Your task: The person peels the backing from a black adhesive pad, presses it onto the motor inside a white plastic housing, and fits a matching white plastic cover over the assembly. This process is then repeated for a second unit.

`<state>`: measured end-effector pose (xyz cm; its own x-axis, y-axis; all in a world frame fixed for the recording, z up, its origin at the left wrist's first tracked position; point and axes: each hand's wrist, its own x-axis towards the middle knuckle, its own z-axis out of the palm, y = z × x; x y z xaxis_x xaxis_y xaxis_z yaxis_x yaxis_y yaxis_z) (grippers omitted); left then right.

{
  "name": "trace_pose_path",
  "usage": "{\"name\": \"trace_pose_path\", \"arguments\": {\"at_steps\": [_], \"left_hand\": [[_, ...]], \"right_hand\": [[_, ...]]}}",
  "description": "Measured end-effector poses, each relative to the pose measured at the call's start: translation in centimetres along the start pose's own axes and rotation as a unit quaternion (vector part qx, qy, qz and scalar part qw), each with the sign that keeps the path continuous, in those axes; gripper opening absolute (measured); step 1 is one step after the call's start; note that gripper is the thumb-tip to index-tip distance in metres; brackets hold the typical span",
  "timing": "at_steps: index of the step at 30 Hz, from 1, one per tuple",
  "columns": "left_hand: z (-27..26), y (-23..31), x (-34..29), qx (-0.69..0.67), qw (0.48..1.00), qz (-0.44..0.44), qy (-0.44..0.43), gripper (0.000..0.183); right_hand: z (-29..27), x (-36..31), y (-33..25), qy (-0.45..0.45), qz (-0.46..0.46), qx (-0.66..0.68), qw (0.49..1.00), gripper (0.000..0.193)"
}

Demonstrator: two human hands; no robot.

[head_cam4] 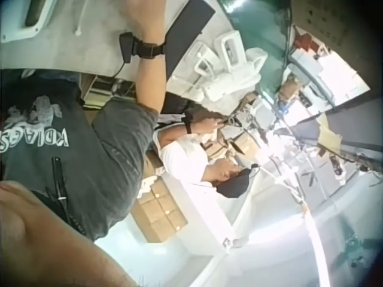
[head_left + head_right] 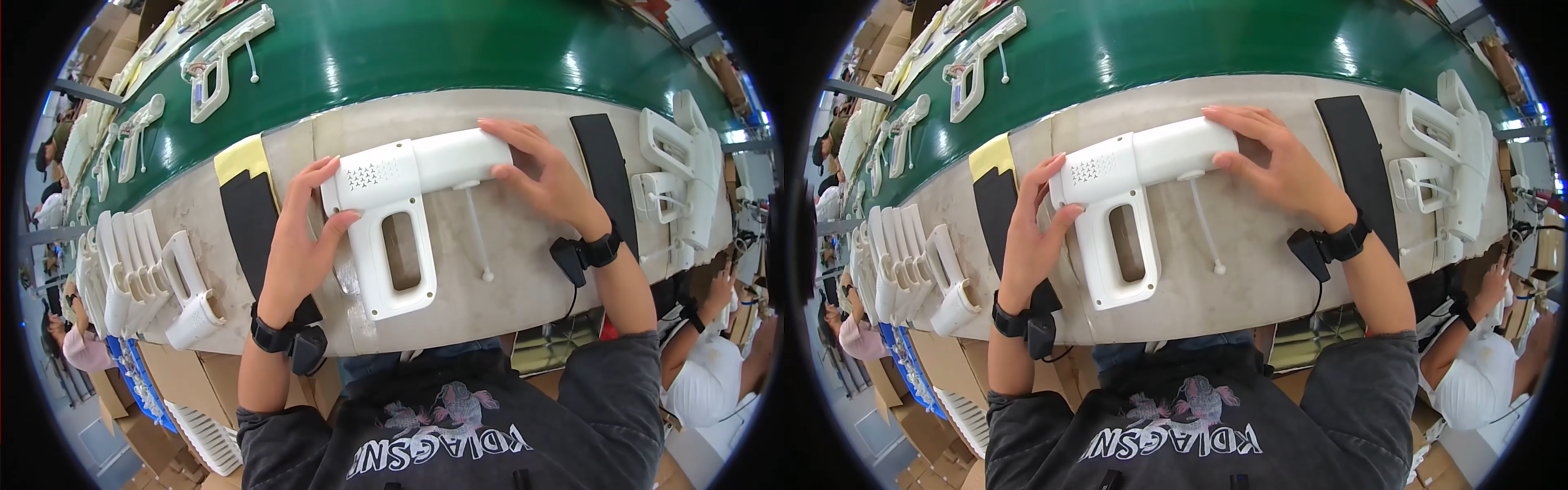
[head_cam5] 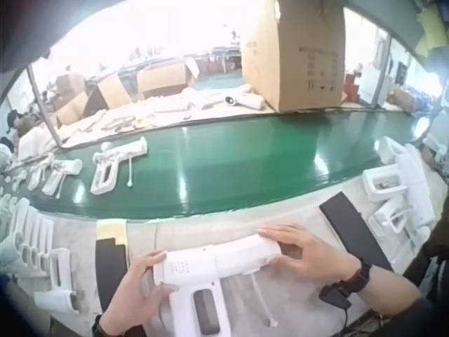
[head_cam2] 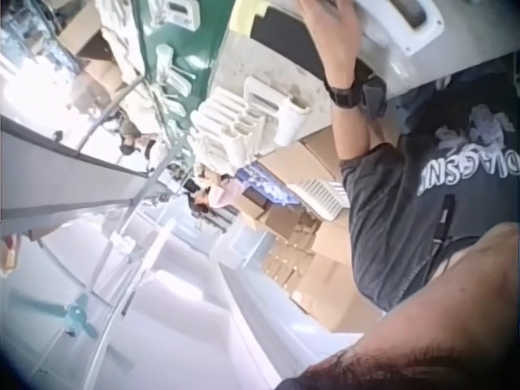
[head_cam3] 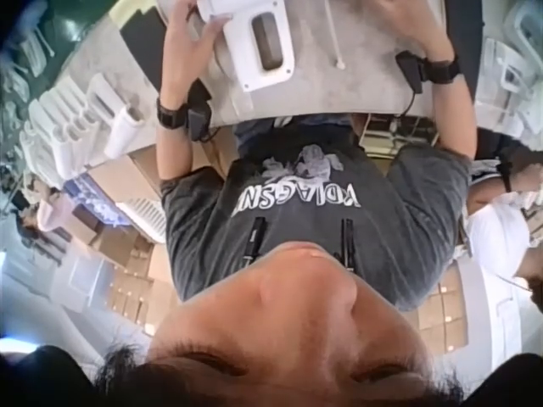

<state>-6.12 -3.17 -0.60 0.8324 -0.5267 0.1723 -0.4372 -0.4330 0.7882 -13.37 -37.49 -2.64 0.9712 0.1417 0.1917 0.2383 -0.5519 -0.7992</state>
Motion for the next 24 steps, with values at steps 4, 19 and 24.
{"name": "trace_pose_path", "arguments": {"at_steps": [4, 19, 24], "left_hand": [[-0.7, 0.9, 0.6, -0.002, 0.995, -0.066, -0.078, 0.059], [-1.4, 5.4, -4.2, -0.267, 0.958, 0.023, -0.106, 0.085], [0.6, 8.6, -3.8, -0.207, 0.968, 0.1, -0.098, 0.082]], "right_hand": [[-0.2, 0.0, -0.4, -0.015, 0.052, 0.065, 0.996, 0.052], [-3.8, -10.8, -10.2, -0.04, 0.176, 0.343, 0.922, 0.082], [-6.4, -17.7, -13.5, 0.137, 0.203, 0.379, 0.892, 0.07]]}}
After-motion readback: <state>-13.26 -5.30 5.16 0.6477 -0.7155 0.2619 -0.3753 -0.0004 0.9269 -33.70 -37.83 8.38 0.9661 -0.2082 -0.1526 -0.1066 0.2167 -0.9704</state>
